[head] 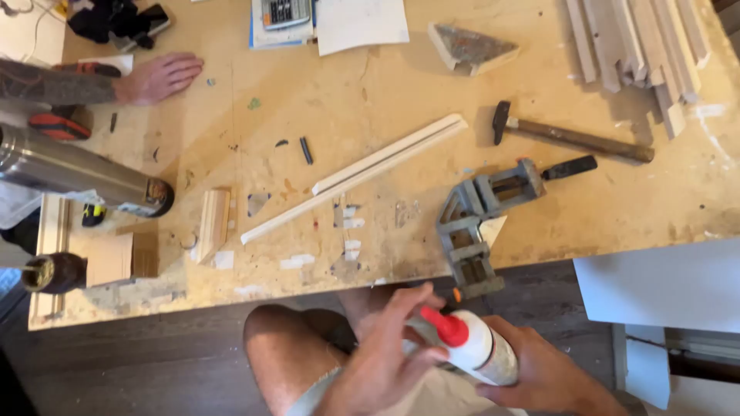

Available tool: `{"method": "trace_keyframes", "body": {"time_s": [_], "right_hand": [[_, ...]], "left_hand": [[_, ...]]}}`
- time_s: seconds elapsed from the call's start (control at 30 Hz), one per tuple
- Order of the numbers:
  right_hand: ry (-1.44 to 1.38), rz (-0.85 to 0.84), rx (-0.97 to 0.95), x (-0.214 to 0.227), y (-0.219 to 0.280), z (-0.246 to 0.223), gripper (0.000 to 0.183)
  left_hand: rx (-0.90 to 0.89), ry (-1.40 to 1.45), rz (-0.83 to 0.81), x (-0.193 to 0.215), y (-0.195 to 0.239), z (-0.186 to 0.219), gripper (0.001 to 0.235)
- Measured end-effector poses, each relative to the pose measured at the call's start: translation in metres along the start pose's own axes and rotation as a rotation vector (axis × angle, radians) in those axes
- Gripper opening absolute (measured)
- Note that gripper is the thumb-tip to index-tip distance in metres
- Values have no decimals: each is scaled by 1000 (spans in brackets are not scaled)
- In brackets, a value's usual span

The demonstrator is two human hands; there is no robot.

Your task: Gluing and clamping wooden strips together at a workbench to form a frame.

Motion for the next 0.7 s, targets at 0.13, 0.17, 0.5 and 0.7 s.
{"method": "trace_keyframes", "body": {"time_s": [0.13, 0.17, 0.5, 0.7], "right_hand": [[-218, -285, 166, 0, 42, -58, 80], [-94, -300, 101, -3, 43, -60, 65], [138, -266, -23, -5, 13, -62, 70], [-161, 275, 114, 57, -35, 22, 90]], "left_hand": [[-357, -219, -197, 20, 17, 43, 29], [-372, -356, -286, 15, 23, 44, 26], [-332, -287, -228, 40, 7, 42, 17], [44, -386, 104, 127, -45, -14, 8]]}}
Point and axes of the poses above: each hand's wrist, its own y-axis away from the middle knuckle, its own x-axis out of the back of the hand, z = x × y, the point moved 9 cm from there along -y, towards the middle knuckle, and after that the axes turned 14 degrees about -x, right-handed, at the moved point
